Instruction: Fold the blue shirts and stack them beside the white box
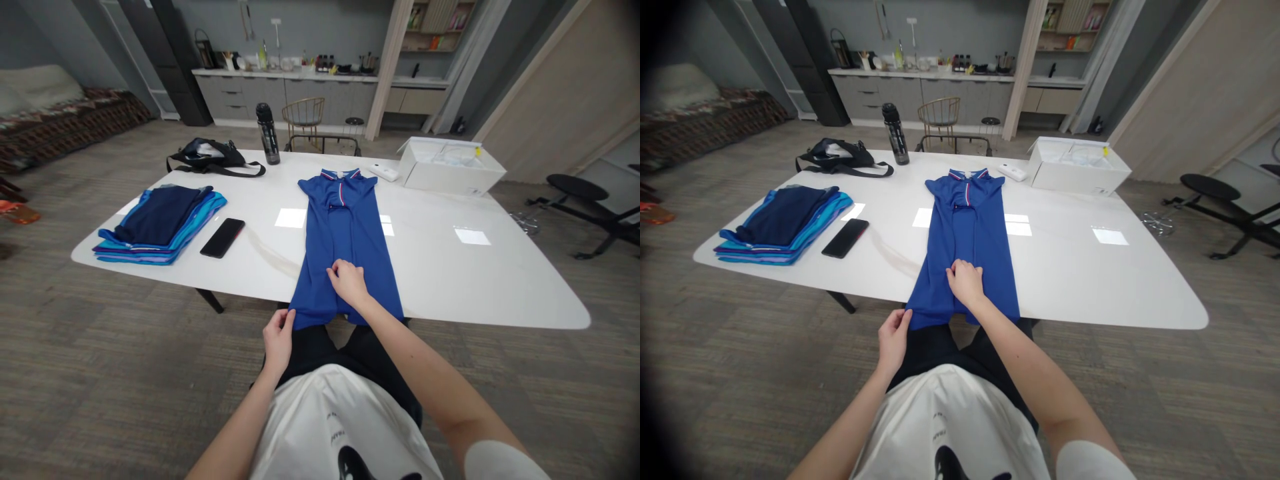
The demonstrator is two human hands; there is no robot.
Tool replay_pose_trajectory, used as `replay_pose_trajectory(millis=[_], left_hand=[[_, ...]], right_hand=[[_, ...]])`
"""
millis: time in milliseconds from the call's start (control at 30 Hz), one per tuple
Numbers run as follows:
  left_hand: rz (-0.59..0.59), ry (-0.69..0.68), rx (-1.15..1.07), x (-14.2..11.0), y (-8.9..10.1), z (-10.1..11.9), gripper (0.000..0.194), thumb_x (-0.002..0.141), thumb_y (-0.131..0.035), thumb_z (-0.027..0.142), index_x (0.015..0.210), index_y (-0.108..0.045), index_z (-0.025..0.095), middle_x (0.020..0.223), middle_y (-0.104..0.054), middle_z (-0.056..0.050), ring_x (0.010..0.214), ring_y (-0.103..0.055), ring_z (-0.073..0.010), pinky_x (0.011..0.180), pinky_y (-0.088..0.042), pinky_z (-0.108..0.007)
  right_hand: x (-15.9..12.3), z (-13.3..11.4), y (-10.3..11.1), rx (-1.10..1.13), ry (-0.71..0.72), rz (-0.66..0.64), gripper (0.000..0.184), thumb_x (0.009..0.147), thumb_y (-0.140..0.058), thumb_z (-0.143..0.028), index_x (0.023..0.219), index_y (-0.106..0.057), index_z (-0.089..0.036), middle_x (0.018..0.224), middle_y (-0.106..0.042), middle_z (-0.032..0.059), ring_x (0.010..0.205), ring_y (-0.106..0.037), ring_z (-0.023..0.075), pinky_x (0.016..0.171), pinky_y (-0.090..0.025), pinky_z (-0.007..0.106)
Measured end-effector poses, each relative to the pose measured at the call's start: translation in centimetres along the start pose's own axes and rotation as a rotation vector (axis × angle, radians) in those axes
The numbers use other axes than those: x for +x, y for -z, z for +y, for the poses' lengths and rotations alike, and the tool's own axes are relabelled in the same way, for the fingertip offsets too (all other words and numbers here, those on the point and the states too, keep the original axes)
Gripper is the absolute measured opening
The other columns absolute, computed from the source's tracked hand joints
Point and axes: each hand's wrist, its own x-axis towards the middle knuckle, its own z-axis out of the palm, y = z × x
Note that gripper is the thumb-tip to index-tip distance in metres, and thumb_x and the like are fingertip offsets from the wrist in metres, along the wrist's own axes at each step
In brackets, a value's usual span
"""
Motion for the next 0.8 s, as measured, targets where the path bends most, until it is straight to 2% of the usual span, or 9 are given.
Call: replay_pose_trajectory(millis=[133,233,300,400,467,533,600,700,800], left_hand=[[0.025,0.136,-0.223,-0.9,0.3,-0.8,0.040,0.084,-0.066,0.058,0.086,-0.063,0.018,0.073,-0.059,0.002,0.068,-0.054,-0.0120,0.063,-0.045,-0.022],[-0.079,0.306,-0.417,-1.4,-0.1,-1.3,0.040,0.081,-0.070,0.058,0.087,-0.062,0.019,0.072,-0.059,0.004,0.063,-0.055,-0.0112,0.058,-0.046,-0.022],[-0.141,0.350,-0.469,-1.6,-0.3,-1.3,0.038,0.079,-0.073,0.054,0.089,-0.064,0.019,0.074,-0.061,0.003,0.065,-0.057,-0.0119,0.059,-0.049,-0.023],[-0.191,0.347,-0.450,-1.8,-0.6,-0.9,0.036,0.076,-0.079,0.045,0.096,-0.069,0.017,0.087,-0.070,-0.002,0.076,-0.063,-0.0139,0.066,-0.050,-0.023],[-0.235,0.346,-0.491,-1.9,-0.8,-0.5,0.038,0.075,-0.082,0.038,0.105,-0.071,0.017,0.103,-0.074,-0.006,0.090,-0.067,-0.0165,0.079,-0.052,-0.025],[-0.260,0.362,-0.615,-1.9,-1.1,-0.3,0.044,0.075,-0.083,0.031,0.114,-0.070,0.018,0.116,-0.073,-0.009,0.105,-0.067,-0.0194,0.095,-0.049,-0.030],[-0.254,0.402,-0.763,-1.7,-1.5,-0.3,0.047,0.074,-0.083,0.026,0.118,-0.069,0.017,0.118,-0.073,-0.010,0.110,-0.067,-0.0213,0.103,-0.047,-0.035],[-0.267,0.507,-0.903,-1.5,-1.9,-0.3,0.047,0.073,-0.082,0.020,0.118,-0.069,0.018,0.116,-0.075,-0.010,0.107,-0.070,-0.0229,0.103,-0.050,-0.038],[-0.328,0.628,-0.974,-2.0,-1.8,0.1,0.045,0.078,-0.078,0.017,0.122,-0.067,0.020,0.120,-0.073,-0.010,0.107,-0.071,-0.0237,0.100,-0.053,-0.042]], right_hand=[[-0.4,0.2,-0.4,-0.046,-0.009,0.075,0.024,0.102,-0.045,-0.034,0.090,-0.059,-0.019,0.094,-0.070,0.0082,0.094,-0.063,0.0242,0.079,-0.033,0.033],[-0.5,0.3,-0.8,-0.084,0.000,0.107,0.024,0.102,-0.046,-0.035,0.089,-0.058,-0.020,0.094,-0.070,0.0080,0.093,-0.061,0.0246,0.079,-0.032,0.034],[-0.6,0.3,-0.9,-0.087,0.026,0.124,0.024,0.102,-0.046,-0.037,0.091,-0.059,-0.020,0.094,-0.070,0.0074,0.094,-0.061,0.0248,0.080,-0.031,0.035],[-1.0,0.4,-0.7,-0.073,0.079,0.124,0.026,0.102,-0.048,-0.044,0.099,-0.060,-0.021,0.097,-0.069,0.0070,0.095,-0.061,0.0253,0.083,-0.032,0.036],[-1.5,0.5,-0.4,-0.073,0.116,0.128,0.030,0.100,-0.050,-0.049,0.108,-0.060,-0.021,0.102,-0.069,0.0083,0.098,-0.060,0.0265,0.086,-0.033,0.038],[-2.1,0.5,-0.1,-0.077,0.150,0.136,0.037,0.098,-0.052,-0.053,0.116,-0.059,-0.021,0.108,-0.067,0.0103,0.102,-0.058,0.0284,0.089,-0.034,0.040],[-2.7,0.6,0.1,-0.071,0.175,0.143,0.044,0.096,-0.054,-0.056,0.123,-0.058,-0.021,0.113,-0.066,0.0120,0.106,-0.057,0.0303,0.091,-0.036,0.043],[-3.7,1.1,0.6,-0.021,0.203,0.138,0.046,0.095,-0.056,-0.055,0.126,-0.058,-0.021,0.117,-0.065,0.0129,0.109,-0.057,0.0309,0.095,-0.039,0.046],[-5.0,1.9,1.3,0.081,0.268,0.141,0.040,0.097,-0.057,-0.048,0.126,-0.059,-0.021,0.121,-0.065,0.0121,0.114,-0.058,0.0291,0.103,-0.041,0.048]])
